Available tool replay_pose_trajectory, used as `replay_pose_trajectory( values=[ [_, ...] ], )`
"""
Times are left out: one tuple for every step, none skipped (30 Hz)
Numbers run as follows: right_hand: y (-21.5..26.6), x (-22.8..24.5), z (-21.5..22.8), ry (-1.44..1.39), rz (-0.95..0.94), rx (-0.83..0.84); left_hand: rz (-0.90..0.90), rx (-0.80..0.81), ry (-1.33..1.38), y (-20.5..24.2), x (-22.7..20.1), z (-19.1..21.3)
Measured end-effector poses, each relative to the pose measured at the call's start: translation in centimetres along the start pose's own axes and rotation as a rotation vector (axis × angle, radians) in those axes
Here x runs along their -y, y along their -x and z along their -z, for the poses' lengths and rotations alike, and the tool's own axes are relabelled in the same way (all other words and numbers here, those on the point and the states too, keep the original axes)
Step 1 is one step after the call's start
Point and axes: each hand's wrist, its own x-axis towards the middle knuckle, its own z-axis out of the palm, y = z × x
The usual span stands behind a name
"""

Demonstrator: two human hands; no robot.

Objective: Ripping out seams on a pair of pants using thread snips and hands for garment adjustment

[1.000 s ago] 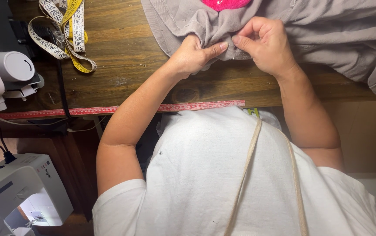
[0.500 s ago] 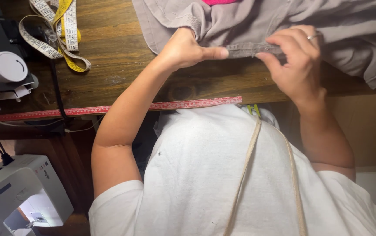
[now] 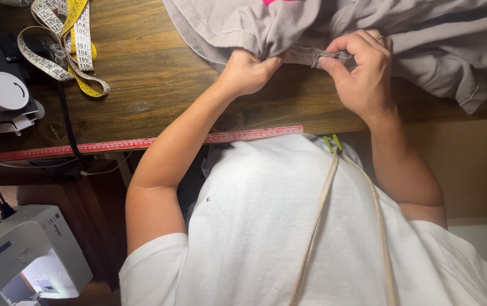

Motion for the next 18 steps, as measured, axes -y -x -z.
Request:
replay_pose_trajectory(
  values=[
    [0.0,-0.2,0.0,-0.029,-0.023,0.025,0.0,-0.049,0.036,-0.1,0.4,-0.5],
    [0.1,-0.7,-0.1,-0.028,-0.021,0.027,-0.001,-0.05,0.037,-0.1,0.4,-0.9],
    [0.3,-1.2,-0.3,-0.059,-0.079,0.026,0.036,-0.101,-0.018,0.0,0.3,-1.3],
    [0.4,-1.7,-0.5,-0.09,-0.137,0.026,0.072,-0.152,-0.072,0.0,0.3,-1.7],
    [0.2,-1.9,-0.6,-0.09,-0.133,0.027,0.071,-0.156,-0.072,0.1,0.0,-2.0],
    [0.1,-2.1,-0.6,-0.058,-0.131,0.049,0.154,-0.172,-0.103,0.1,-0.3,-2.3],
    [0.0,-2.3,-0.8,-0.027,-0.131,0.072,0.239,-0.187,-0.134,0.3,-0.5,-2.6],
    [-0.2,-2.2,-0.6,-0.029,-0.129,0.072,0.24,-0.19,-0.135,0.2,-2.8,-2.1],
    [-0.4,-2.1,-0.5,-0.022,-0.219,0.131,0.439,-0.099,-0.121,0.1,-5.2,-1.6],
    [-0.6,-1.9,-0.3,-0.015,-0.309,0.192,0.637,-0.006,-0.105,0.1,-7.5,-1.1],
    [-0.7,-1.7,-0.2,-0.016,-0.306,0.195,0.638,-0.01,-0.104,-0.1,-8.1,-1.0],
    [-0.8,-1.5,-0.1,-0.033,-0.357,0.208,0.659,0.05,-0.122,-0.3,-8.8,-0.9],
    [-1.0,-1.3,0.0,-0.051,-0.405,0.224,0.678,0.106,-0.139,-0.6,-9.4,-0.7],
    [-1.1,-1.2,0.0,-0.052,-0.398,0.227,0.679,0.099,-0.137,-0.7,-8.4,-1.0],
    [-1.1,-1.1,0.0,-0.045,-0.418,0.217,0.634,0.105,-0.234,-0.8,-7.3,-1.2],
    [-1.2,-0.9,0.0,-0.038,-0.437,0.207,0.589,0.111,-0.33,-0.9,-6.3,-1.5],
    [-1.4,-0.8,0.0,-0.041,-0.434,0.21,0.592,0.108,-0.33,-0.9,-6.0,-1.4],
    [-1.6,-0.8,-0.1,-0.038,-0.423,0.214,0.598,0.114,-0.341,-1.0,-5.8,-1.3]
  ],
)
